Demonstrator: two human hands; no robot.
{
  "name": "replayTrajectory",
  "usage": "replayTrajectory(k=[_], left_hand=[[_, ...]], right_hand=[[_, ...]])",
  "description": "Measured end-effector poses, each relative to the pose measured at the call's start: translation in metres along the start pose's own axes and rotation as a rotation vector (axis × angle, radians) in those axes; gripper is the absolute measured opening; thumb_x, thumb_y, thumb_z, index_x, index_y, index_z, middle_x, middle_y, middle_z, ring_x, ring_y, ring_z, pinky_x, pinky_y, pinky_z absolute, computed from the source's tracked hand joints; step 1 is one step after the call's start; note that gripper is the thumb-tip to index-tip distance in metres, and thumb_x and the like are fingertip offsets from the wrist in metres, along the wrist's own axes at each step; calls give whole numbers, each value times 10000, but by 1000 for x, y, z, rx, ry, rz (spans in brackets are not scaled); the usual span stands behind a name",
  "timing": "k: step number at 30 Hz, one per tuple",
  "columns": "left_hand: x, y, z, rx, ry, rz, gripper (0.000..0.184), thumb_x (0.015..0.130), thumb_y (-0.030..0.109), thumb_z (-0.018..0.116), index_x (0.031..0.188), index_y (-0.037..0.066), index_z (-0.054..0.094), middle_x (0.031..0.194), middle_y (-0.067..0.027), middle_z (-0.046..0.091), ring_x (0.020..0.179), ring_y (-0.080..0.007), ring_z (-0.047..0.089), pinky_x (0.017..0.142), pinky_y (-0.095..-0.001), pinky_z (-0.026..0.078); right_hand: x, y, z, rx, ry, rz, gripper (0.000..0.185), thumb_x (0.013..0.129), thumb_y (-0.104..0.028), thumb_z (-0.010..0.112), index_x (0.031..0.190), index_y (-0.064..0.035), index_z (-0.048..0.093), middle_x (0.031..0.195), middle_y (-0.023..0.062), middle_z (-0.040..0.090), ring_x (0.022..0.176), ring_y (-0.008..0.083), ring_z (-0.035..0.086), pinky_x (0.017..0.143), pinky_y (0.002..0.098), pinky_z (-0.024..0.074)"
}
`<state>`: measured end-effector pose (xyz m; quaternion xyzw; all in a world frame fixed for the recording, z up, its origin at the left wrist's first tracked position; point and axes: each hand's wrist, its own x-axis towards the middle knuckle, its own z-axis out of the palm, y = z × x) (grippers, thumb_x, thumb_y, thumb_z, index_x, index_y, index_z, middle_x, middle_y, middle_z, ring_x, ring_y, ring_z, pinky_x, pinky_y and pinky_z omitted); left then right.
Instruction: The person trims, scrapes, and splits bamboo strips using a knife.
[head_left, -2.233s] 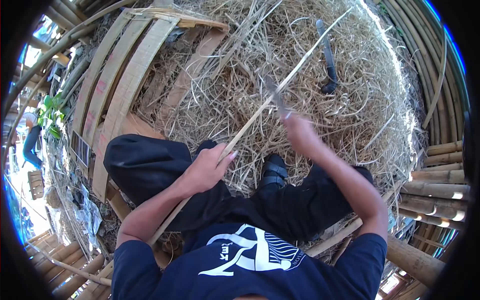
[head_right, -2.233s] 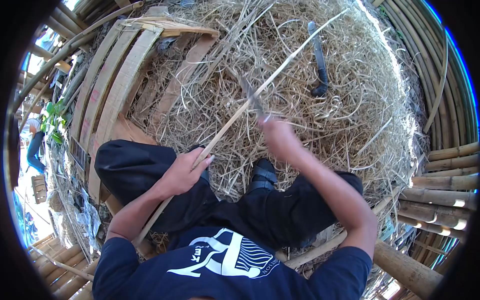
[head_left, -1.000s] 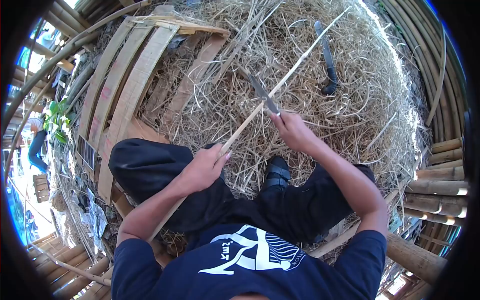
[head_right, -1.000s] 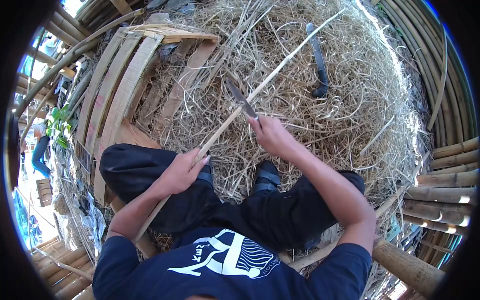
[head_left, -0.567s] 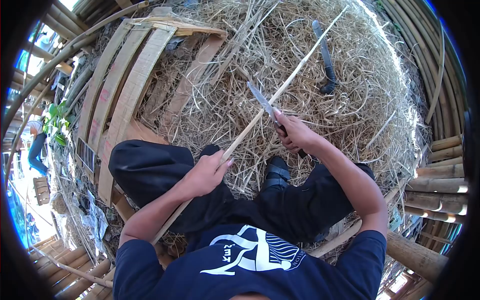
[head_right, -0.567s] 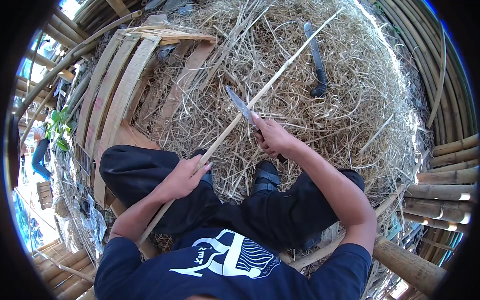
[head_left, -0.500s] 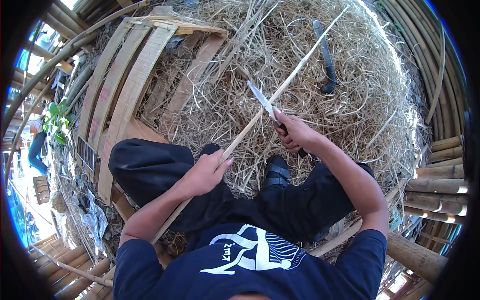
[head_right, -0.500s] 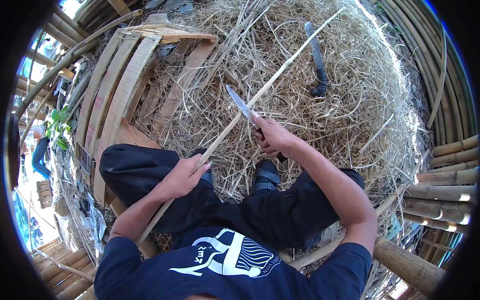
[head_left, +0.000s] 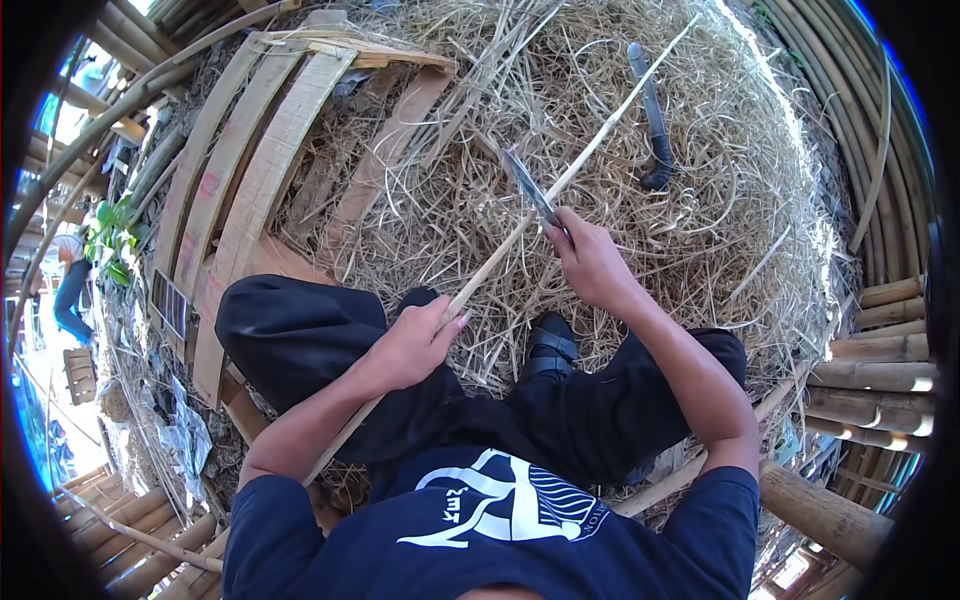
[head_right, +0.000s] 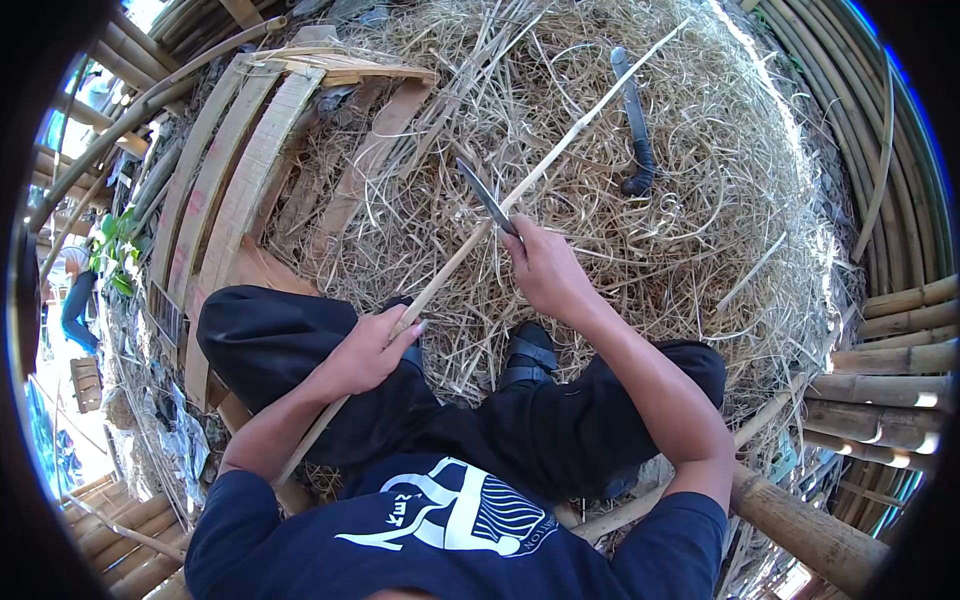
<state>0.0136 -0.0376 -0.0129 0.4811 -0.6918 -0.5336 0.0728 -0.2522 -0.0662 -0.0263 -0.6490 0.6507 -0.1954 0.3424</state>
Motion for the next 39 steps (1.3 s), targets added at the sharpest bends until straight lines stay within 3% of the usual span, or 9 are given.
replayTrajectory(k=[6, 8, 10, 12, 14, 21, 33, 35, 39], left_hand=[[1, -3, 3, 8, 19, 27, 251, 969, 215, 516, 878, -19, 495, 597, -177, 507, 530, -315, 486, 549, -397, 394], [0, -1, 3, 16, 17, 25, 248, 969, 212, 513, 877, -18, 495, 598, -182, 512, 536, -332, 497, 547, -404, 393], [-1, 5, 2, 4, -14, 7, 230, 961, 177, 516, 903, -41, 469, 610, -244, 539, 609, -437, 553, 550, -451, 403], [0, 0, 5, 4, 0, 26, 230, 964, 186, 512, 892, -30, 478, 608, -225, 533, 584, -405, 546, 546, -436, 399], [1, -1, 5, 5, 13, 44, 232, 967, 195, 508, 881, -19, 486, 605, -205, 528, 560, -373, 540, 543, -422, 395], [1, -1, 7, 24, 11, 21, 228, 967, 183, 508, 872, -22, 478, 593, -211, 528, 560, -391, 543, 534, -429, 391], [0, -3, 7, 40, 2, 1, 247, 974, 191, 497, 878, -33, 462, 609, -222, 523, 585, -413, 523, 554, -437, 396], [-1, -4, 7, 29, -4, 6, 245, 975, 191, 495, 883, -34, 462, 620, -226, 526, 601, -417, 527, 563, -438, 399], [-1, -2, 6, 22, -20, -5, 246, 973, 195, 497, 891, -35, 467, 643, -233, 534, 630, -425, 534, 580, -443, 403]], right_hand=[[4, -12, 1, -88, -39, 8, 383, 1013, -341, 360, 913, 9, 480, 677, 249, 559, 698, 454, 555, 639, 522, 414], [8, -14, 0, -220, 42, 20, 497, 1004, -411, 354, 818, 13, 536, 649, 241, 576, 660, 453, 568, 623, 529, 433], [12, -10, 3, -225, 57, 23, 517, 1002, -427, 357, 801, 4, 558, 636, 225, 581, 649, 444, 576, 614, 529, 433], [14, -12, 5, -230, 69, 21, 537, 1000, -443, 359, 783, -4, 580, 622, 209, 585, 639, 435, 585, 604, 529, 432], [14, -20, 4, -282, 122, 56, 646, 973, -512, 375, 652, -1, 604, 622, 232, 603, 636, 431, 610, 610, 507, 481], [14, -26, 7, -377, 107, 105, 657, 949, -553, 404, 710, 10, 645, 622, 222, 616, 655, 393, 647, 621, 468, 514], [19, -21, 7, -342, 85, 147, 657, 946, -552, 411, 705, 14, 640, 605, 221, 590, 633, 391, 618, 635, 488, 477], [20, -18, 4, -134, -7, 198, 678, 943, -554, 415, 682, 30, 641, 590, 211, 577, 620, 371, 612, 632, 481, 466], [27, -16, 0, -100, -118, 344, 711, 935, -568, 424, 658, 56, 623, 574, 189, 557, 574, 338, 583, 618, 468, 450]])
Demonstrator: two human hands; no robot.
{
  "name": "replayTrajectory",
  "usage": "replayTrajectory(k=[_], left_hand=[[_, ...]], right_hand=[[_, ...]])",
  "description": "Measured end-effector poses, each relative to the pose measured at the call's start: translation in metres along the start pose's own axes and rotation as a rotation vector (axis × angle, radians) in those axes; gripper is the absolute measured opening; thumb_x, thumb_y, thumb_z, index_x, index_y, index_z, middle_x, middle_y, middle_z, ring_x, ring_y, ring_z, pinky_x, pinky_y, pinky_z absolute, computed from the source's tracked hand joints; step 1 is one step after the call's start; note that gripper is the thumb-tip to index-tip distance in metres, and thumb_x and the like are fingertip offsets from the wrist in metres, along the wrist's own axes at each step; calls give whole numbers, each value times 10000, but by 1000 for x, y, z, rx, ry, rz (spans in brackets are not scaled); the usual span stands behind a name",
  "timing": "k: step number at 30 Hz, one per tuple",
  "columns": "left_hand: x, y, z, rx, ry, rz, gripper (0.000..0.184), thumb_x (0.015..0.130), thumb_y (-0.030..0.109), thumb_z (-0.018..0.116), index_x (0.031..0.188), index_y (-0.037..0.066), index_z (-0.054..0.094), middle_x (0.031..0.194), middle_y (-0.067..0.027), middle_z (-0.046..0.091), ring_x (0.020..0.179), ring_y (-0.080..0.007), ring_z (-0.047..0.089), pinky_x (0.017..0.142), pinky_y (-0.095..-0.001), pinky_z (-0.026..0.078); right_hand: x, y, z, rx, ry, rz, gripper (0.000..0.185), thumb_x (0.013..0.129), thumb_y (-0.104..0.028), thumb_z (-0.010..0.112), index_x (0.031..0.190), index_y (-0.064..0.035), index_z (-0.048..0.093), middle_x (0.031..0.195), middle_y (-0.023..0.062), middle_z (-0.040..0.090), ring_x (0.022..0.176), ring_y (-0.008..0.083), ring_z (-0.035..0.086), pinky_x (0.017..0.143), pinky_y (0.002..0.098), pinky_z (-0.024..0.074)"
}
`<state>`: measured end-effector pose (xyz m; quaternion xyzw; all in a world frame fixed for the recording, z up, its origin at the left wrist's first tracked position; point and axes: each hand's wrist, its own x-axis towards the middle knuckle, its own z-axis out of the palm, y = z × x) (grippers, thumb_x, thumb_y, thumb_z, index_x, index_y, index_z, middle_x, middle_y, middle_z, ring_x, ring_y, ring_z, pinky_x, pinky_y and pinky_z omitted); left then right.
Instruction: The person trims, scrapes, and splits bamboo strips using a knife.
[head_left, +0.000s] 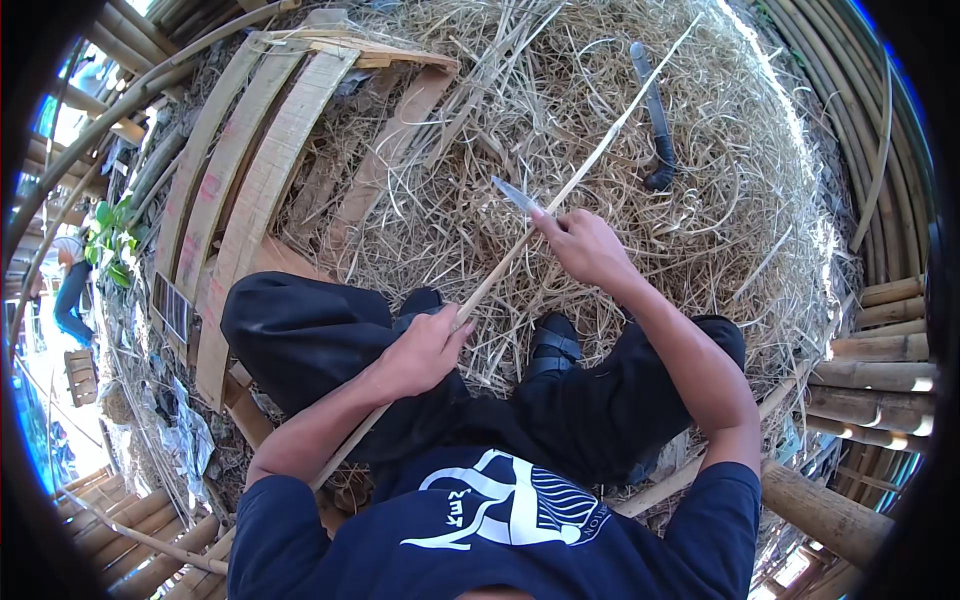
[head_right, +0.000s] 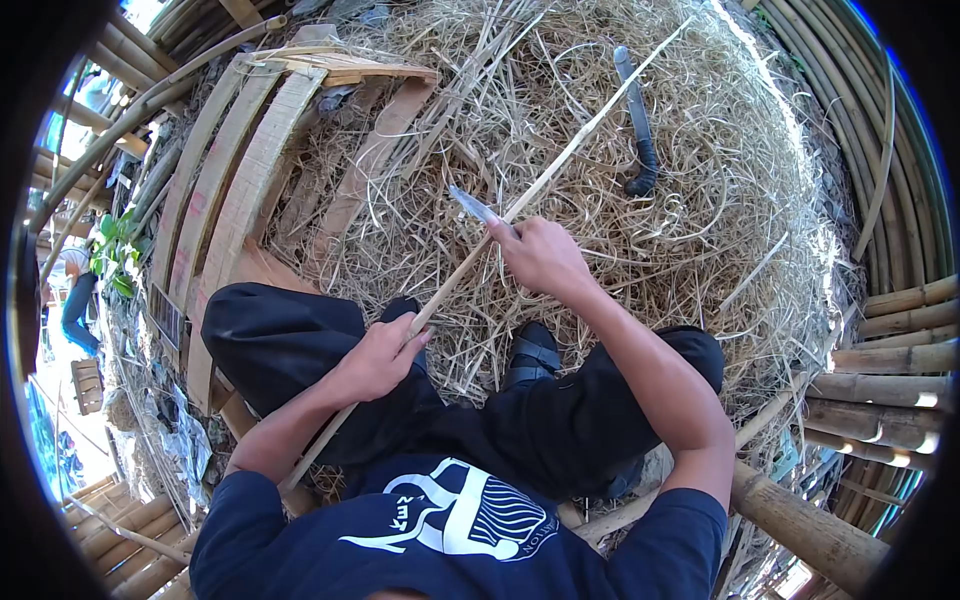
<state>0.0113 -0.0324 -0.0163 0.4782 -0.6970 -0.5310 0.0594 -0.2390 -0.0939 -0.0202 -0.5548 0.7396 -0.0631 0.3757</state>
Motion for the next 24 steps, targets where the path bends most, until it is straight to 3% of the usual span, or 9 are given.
replayTrajectory(k=[3, 6, 11, 15, 17, 18, 20, 22, 24], left_hand=[[0, 0, 0, -8, -13, -11, 246, 971, 196, 499, 895, -36, 468, 658, -235, 539, 649, -429, 542, 587, -448, 404], [0, -2, 0, -7, -18, -9, 266, 971, 200, 495, 892, -52, 462, 667, -258, 550, 676, -447, 561, 593, -462, 415], [0, 3, -2, 28, -21, -43, 288, 973, 209, 488, 889, -65, 464, 670, -280, 560, 692, -464, 575, 602, -478, 427], [2, -4, -1, 27, -27, -20, 284, 972, 207, 485, 888, -65, 475, 689, -283, 569, 715, -462, 579, 616, -485, 428], [2, -5, 1, 24, -25, -20, 284, 972, 206, 486, 886, -65, 477, 696, -284, 572, 723, -461, 581, 619, -487, 427], [3, -3, 0, 25, -17, -15, 279, 976, 218, 484, 879, -44, 471, 657, -241, 543, 663, -428, 551, 600, -462, 413], [2, 0, -2, 30, -11, -13, 275, 980, 230, 483, 871, -22, 466, 619, -197, 514, 602, -395, 521, 582, -437, 398], [2, 6, -4, 34, -25, -47, 297, 972, 213, 490, 876, -67, 477, 681, -279, 568, 704, -461, 579, 611, -486, 424], [2, 5, -3, 39, -29, -51, 297, 973, 216, 488, 883, -67, 477, 676, -277, 567, 700, -460, 579, 609, -486, 424]], right_hand=[[4, 5, 0, 11, -34, -12, 723, 928, -583, 432, 670, 68, 614, 550, 175, 533, 549, 312, 550, 616, 464, 439], [8, 9, 2, 18, -103, 13, 723, 940, -590, 397, 757, 63, 649, 657, 221, 598, 687, 353, 619, 702, 448, 478], [8, 13, 4, 444, -326, 165, 718, 957, -575, 402, 763, 79, 628, 549, 133, 516, 532, 256, 495, 579, 425, 443], [10, 16, 2, 565, -414, 182, 713, 946, -587, 417, 723, 59, 620, 530, 111, 524, 519, 265, 518, 573, 426, 448], [-1, 5, 4, 217, -83, 66, 678, 949, -559, 429, 691, 39, 620, 538, 151, 556, 554, 320, 585, 610, 448, 470], [-6, 1, 2, 214, -84, 65, 678, 949, -559, 429, 691, 39, 620, 538, 151, 556, 554, 320, 585, 610, 448, 470], [-16, -6, 2, -147, 116, -185, 643, 961, -506, 421, 688, 36, 633, 605, 225, 593, 653, 392, 629, 660, 478, 484], [-18, -5, 3, -126, 87, -168, 632, 959, -514, 420, 738, 43, 623, 667, 252, 600, 690, 422, 606, 676, 497, 461], [-15, 3, 9, -71, 143, -218, 634, 965, -501, 414, 710, 44, 613, 663, 253, 598, 681, 425, 599, 666, 497, 452]])
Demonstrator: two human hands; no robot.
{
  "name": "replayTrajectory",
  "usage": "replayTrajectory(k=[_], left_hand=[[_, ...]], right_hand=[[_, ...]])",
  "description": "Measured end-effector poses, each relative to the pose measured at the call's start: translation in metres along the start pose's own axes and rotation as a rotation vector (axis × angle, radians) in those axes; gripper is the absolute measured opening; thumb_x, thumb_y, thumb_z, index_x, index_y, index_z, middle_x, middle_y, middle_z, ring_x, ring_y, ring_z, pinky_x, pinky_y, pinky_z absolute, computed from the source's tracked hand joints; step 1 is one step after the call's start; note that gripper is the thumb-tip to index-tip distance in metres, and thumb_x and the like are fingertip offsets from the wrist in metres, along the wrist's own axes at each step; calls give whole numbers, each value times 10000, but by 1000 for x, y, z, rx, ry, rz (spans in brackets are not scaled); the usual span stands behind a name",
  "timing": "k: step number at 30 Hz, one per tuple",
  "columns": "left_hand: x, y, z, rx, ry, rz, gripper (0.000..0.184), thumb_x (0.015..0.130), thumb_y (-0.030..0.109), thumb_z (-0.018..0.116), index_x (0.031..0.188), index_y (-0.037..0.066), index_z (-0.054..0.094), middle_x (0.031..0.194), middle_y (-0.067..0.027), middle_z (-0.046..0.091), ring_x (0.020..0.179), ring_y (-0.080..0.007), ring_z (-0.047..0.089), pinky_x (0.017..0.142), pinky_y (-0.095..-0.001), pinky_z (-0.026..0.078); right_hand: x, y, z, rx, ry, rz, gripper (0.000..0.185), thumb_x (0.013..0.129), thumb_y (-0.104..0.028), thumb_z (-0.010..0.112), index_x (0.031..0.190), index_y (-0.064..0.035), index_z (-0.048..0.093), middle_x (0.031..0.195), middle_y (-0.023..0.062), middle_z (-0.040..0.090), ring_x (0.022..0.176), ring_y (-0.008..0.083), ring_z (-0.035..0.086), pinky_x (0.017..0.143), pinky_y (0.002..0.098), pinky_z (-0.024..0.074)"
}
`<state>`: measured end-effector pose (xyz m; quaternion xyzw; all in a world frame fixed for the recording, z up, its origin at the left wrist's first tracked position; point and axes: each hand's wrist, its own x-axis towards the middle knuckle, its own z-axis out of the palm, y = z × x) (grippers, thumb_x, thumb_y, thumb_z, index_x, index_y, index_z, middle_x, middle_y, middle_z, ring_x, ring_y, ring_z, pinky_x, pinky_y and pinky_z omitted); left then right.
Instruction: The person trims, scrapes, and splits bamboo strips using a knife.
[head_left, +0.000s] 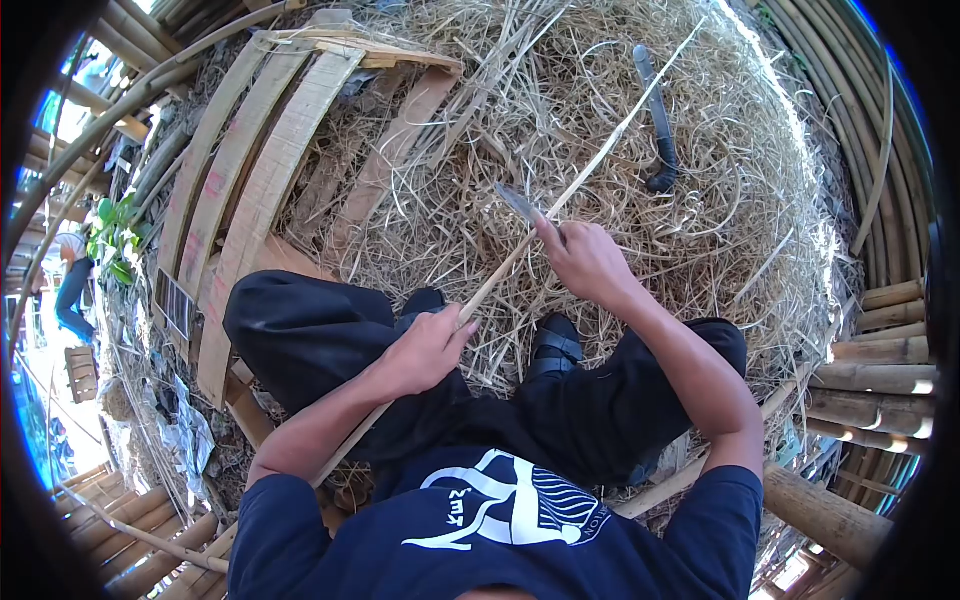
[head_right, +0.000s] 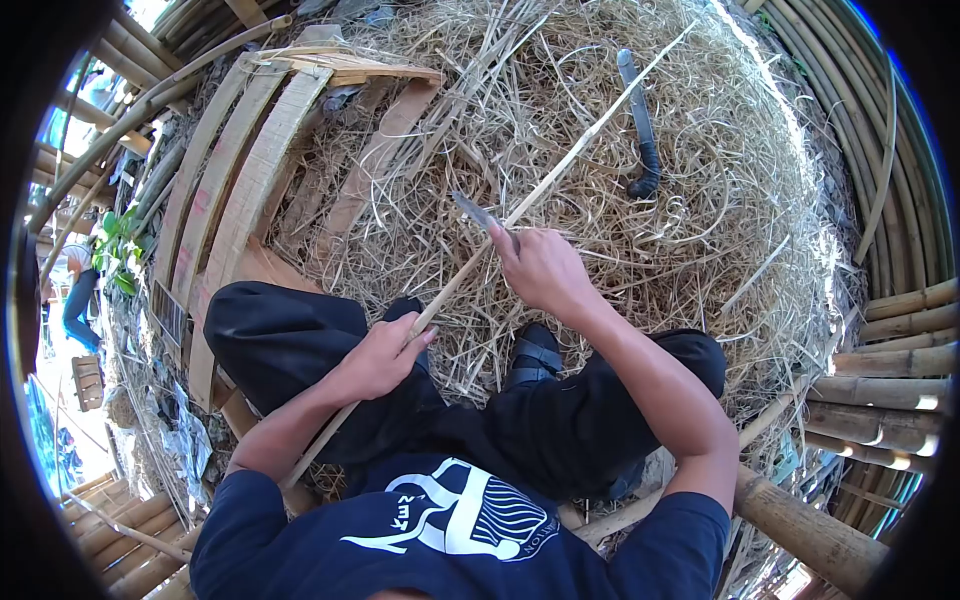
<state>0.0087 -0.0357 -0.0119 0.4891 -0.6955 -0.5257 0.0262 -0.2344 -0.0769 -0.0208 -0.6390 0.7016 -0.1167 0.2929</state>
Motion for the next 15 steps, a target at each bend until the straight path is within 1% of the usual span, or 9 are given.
replayTrajectory(k=[1, 4, 6, 7, 9, 10, 12, 13, 15], left_hand=[[0, -1, 1, 4, -1, -5, 298, 974, 218, 487, 889, -67, 477, 672, -276, 566, 697, -460, 579, 608, -485, 425], [0, -5, 2, 17, 9, 10, 300, 976, 225, 486, 898, -65, 473, 663, -270, 564, 695, -455, 580, 611, -485, 425], [-1, -6, 1, 9, -4, 6, 301, 976, 227, 486, 901, -64, 471, 660, -267, 564, 692, -453, 580, 614, -484, 426], [-1, -6, 1, -2, -16, 4, 302, 977, 230, 486, 903, -62, 469, 657, -263, 563, 690, -450, 580, 616, -482, 427], [-1, -8, 2, 6, -15, 7, 304, 977, 232, 486, 900, -62, 469, 657, -261, 563, 688, -448, 580, 617, -480, 428], [-1, -8, 2, 13, -11, 10, 306, 977, 233, 486, 897, -61, 468, 656, -258, 563, 685, -445, 580, 617, -477, 429], [-1, -6, 0, 12, -21, 1, 308, 977, 236, 486, 896, -60, 469, 657, -258, 563, 681, -444, 579, 615, -475, 429], [-1, -5, 0, 9, -30, -6, 310, 978, 239, 486, 896, -60, 471, 657, -257, 563, 676, -442, 578, 612, -473, 428], [-1, -7, 0, 8, -23, 1, 312, 978, 241, 485, 891, -59, 472, 653, -255, 563, 669, -440, 576, 609, -473, 427]], right_hand=[[1, 2, 3, 3, -1, 0, 634, 965, -501, 414, 710, 44, 613, 663, 253, 598, 681, 425, 599, 666, 497, 452], [6, 3, 2, 68, -62, 25, 648, 975, -493, 403, 669, 49, 585, 607, 227, 572, 612, 373, 586, 644, 480, 448], [8, -1, -5, 208, -223, 246, 676, 965, -507, 422, 649, 65, 596, 568, 211, 574, 569, 339, 603, 616, 459, 479], [10, 2, -3, 210, -221, 246, 676, 965, -507, 422, 649, 65, 596, 568, 211, 574, 569, 339, 603, 616, 459, 479], [14, 13, 4, 303, -294, 266, 687, 953, -541, 439, 645, 55, 591, 521, 149, 527, 508, 265, 535, 574, 433, 462], [16, 17, 4, 303, -294, 265, 687, 953, -541, 439, 645, 55, 591, 521, 149, 527, 508, 265, 535, 574, 433, 462], [18, 24, 3, 771, -586, 464, 655, 986, -514, 381, 599, -4, 520, 493, 40, 435, 452, 152, 423, 460, 361, 356], [19, 26, 3, 771, -587, 464, 655, 986, -514, 381, 599, -4, 520, 493, 40, 435, 452, 152, 423, 460, 361, 356], [18, 25, 4, 818, -620, 457, 668, 984, -516, 385, 595, 9, 526, 477, 76, 443, 446, 196, 449, 481, 383, 391]])
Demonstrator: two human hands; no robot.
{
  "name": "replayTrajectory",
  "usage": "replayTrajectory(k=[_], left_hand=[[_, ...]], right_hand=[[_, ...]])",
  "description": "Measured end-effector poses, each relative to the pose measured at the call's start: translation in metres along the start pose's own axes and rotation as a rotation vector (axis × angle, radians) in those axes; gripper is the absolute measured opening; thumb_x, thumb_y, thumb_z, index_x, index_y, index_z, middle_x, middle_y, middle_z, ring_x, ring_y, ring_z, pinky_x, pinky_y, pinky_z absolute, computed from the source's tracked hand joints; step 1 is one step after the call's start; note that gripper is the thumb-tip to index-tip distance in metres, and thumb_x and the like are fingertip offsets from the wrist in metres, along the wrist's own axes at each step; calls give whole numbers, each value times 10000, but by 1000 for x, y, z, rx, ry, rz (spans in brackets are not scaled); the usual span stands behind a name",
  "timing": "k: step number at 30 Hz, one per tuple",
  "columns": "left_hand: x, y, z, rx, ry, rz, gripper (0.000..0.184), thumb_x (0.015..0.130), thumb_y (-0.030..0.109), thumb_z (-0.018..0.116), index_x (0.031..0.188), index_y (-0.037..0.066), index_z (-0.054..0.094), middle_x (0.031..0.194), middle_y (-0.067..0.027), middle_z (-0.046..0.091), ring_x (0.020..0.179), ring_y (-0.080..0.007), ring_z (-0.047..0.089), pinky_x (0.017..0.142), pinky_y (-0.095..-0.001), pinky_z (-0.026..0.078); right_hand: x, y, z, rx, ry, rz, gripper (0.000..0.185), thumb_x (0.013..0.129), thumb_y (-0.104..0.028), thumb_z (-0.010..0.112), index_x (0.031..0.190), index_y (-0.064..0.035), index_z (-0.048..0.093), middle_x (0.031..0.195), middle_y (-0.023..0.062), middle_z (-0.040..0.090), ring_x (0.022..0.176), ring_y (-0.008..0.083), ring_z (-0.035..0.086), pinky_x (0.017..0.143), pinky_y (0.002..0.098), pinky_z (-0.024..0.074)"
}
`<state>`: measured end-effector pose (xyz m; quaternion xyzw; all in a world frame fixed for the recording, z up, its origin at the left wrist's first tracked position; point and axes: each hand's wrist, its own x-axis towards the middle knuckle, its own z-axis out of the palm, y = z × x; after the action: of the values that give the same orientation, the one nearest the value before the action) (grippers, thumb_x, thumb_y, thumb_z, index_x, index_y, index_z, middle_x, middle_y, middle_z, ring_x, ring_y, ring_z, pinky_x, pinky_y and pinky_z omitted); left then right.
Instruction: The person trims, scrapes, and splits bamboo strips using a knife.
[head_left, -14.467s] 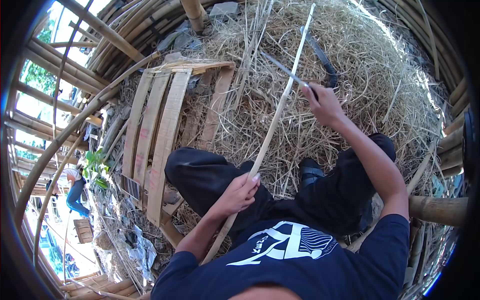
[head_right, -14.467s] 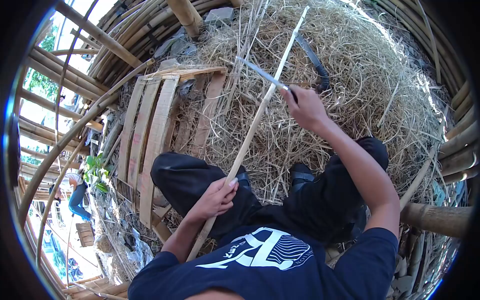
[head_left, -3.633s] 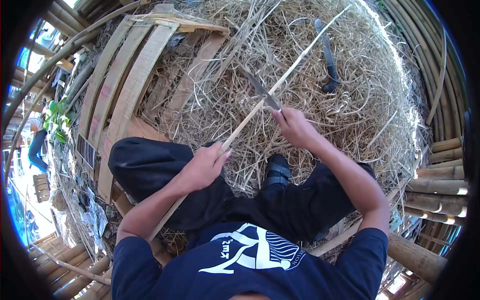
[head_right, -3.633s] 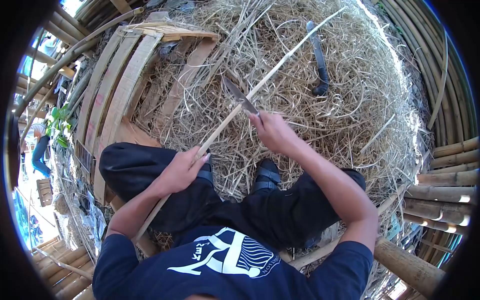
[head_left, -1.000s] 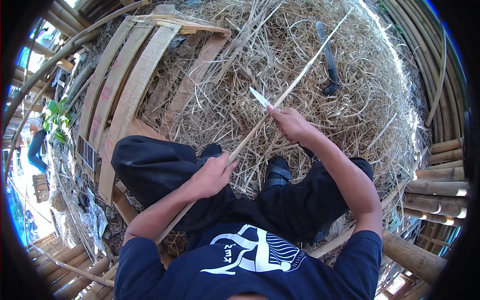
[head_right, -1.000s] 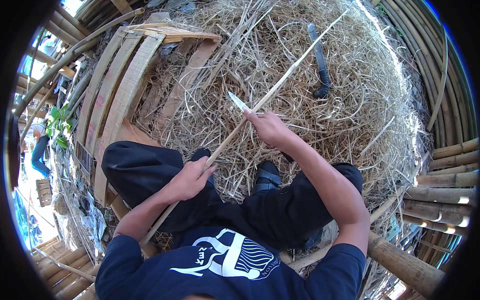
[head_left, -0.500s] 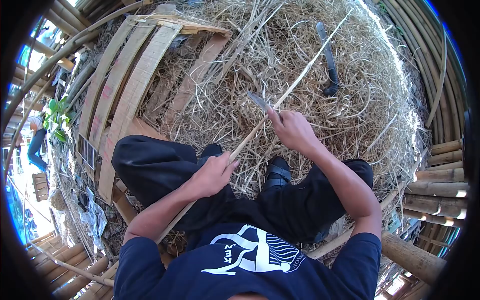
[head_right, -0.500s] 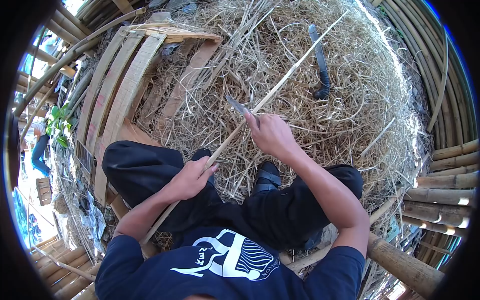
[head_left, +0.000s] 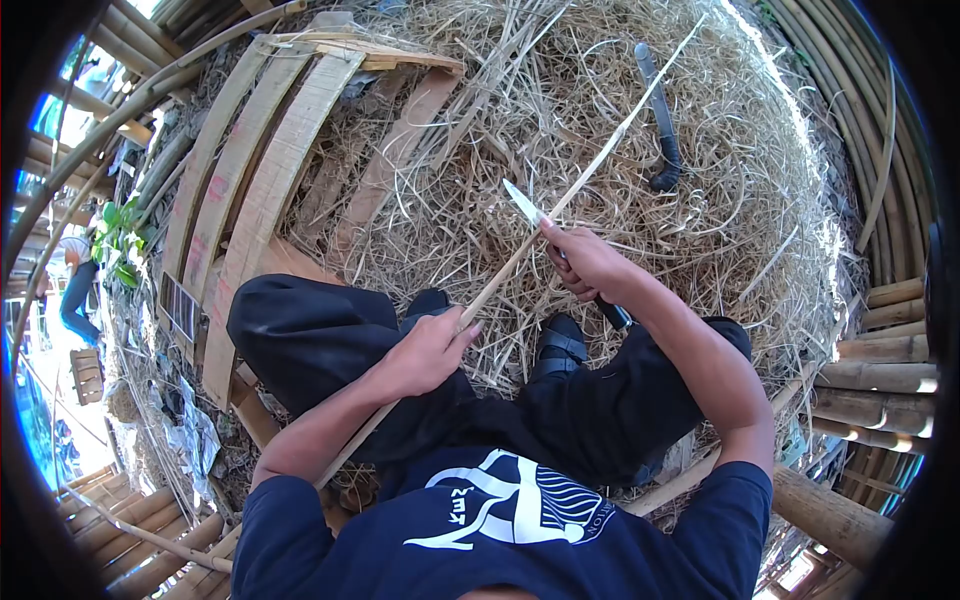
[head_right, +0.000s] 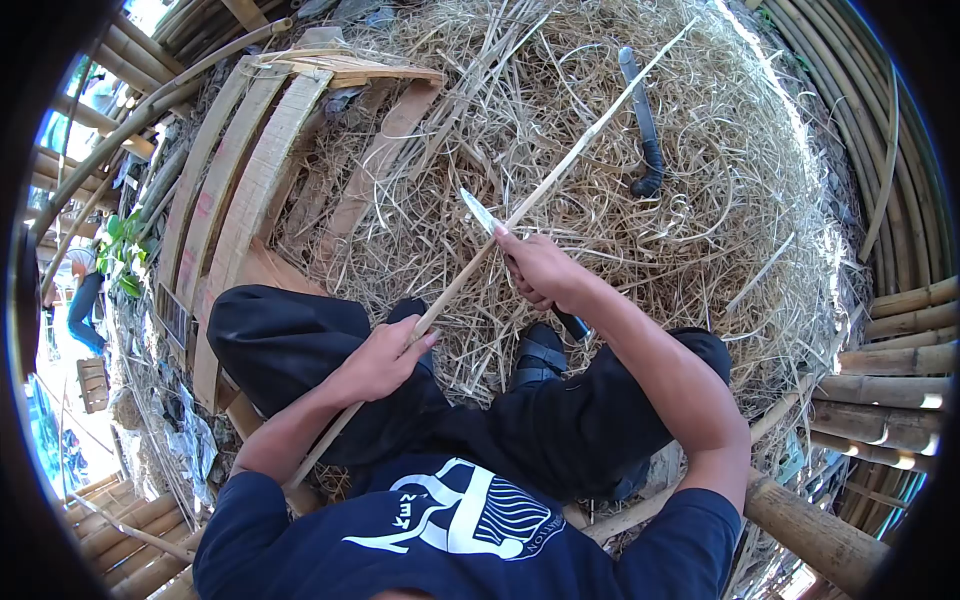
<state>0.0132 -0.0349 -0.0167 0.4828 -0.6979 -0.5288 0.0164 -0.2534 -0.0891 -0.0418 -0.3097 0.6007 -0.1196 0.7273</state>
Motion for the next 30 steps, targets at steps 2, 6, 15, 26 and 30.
replayTrajectory(k=[2, 6, 15, 26, 30], left_hand=[[1, 0, 0, -5, 12, 7, 315, 978, 243, 485, 887, -58, 474, 649, -253, 562, 663, -437, 575, 607, -473, 426], [-1, 4, -2, -15, 9, -21, 307, 989, 265, 477, 873, -19, 464, 646, -204, 521, 602, -360, 515, 587, -426, 396], [-1, -1, -3, -29, -1, 19, 311, 990, 268, 468, 895, -29, 474, 650, -207, 522, 624, -381, 525, 606, -438, 402], [2, 0, 0, -4, 19, 1, 300, 986, 255, 470, 877, -24, 476, 642, -207, 519, 631, -394, 530, 600, -440, 400], [1, -1, -2, -18, 17, 23, 296, 986, 251, 471, 871, -22, 471, 640, -201, 517, 614, -379, 522, 595, -435, 398]], right_hand=[[-6, -2, 12, -341, 257, -180, 661, 977, -504, 400, 634, 33, 573, 512, 151, 508, 487, 287, 526, 524, 428, 438], [-22, -8, 30, -942, 627, -465, 638, 983, -453, 386, 710, 68, 634, 619, 267, 593, 657, 428, 625, 630, 503, 478], [8, 12, 1, 43, -61, -13, 721, 968, -565, 371, 653, 45, 591, 501, 120, 488, 461, 229, 475, 515, 412, 445], [-19, -5, 29, -698, 461, -340, 696, 984, -499, 374, 613, 48, 591, 532, 203, 553, 486, 359, 566, 539, 454, 471], [-5, 2, 4, -95, -62, -2, 695, 980, -555, 346, 576, -12, 501, 484, 54, 438, 408, 175, 413, 416, 355, 370]])
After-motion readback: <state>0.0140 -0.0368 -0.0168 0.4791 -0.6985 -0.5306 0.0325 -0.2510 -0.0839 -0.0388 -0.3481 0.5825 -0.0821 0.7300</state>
